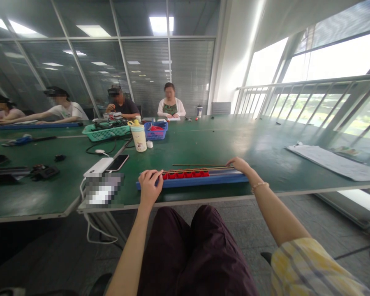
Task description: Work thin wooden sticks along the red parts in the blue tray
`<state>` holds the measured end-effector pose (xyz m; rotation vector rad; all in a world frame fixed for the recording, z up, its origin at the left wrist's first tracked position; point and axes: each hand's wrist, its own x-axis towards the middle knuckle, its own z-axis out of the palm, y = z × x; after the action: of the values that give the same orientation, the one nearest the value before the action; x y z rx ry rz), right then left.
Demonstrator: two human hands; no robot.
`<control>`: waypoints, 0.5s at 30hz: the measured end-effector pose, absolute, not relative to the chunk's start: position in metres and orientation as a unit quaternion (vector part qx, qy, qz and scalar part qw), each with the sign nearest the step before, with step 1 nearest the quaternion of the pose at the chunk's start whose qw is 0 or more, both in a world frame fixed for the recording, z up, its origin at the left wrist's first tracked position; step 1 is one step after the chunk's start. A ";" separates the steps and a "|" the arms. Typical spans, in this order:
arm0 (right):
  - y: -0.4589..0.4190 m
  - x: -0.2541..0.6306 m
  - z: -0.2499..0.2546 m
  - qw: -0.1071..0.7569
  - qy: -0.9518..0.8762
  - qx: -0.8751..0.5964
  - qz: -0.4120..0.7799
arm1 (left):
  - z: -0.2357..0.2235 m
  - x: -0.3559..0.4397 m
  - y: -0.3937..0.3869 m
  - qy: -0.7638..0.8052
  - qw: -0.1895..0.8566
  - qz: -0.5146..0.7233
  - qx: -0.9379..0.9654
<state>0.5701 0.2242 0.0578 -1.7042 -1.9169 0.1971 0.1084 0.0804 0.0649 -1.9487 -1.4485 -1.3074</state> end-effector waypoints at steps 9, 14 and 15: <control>0.229 0.577 0.054 0.268 -0.713 -0.642 0.093 | 0.064 0.109 0.082 -0.514 0.196 -0.464 -0.695; 0.224 0.577 0.054 0.391 -0.660 -0.629 0.128 | 0.065 0.109 0.083 -0.518 0.193 -0.463 -0.693; 0.222 0.577 0.054 0.413 -0.646 -0.627 0.140 | 0.064 0.109 0.083 -0.518 0.193 -0.463 -0.693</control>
<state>0.5768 0.2224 0.0540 -1.5771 -1.6239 0.3510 0.1089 0.0830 0.0644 -1.9453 -1.4536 -1.2981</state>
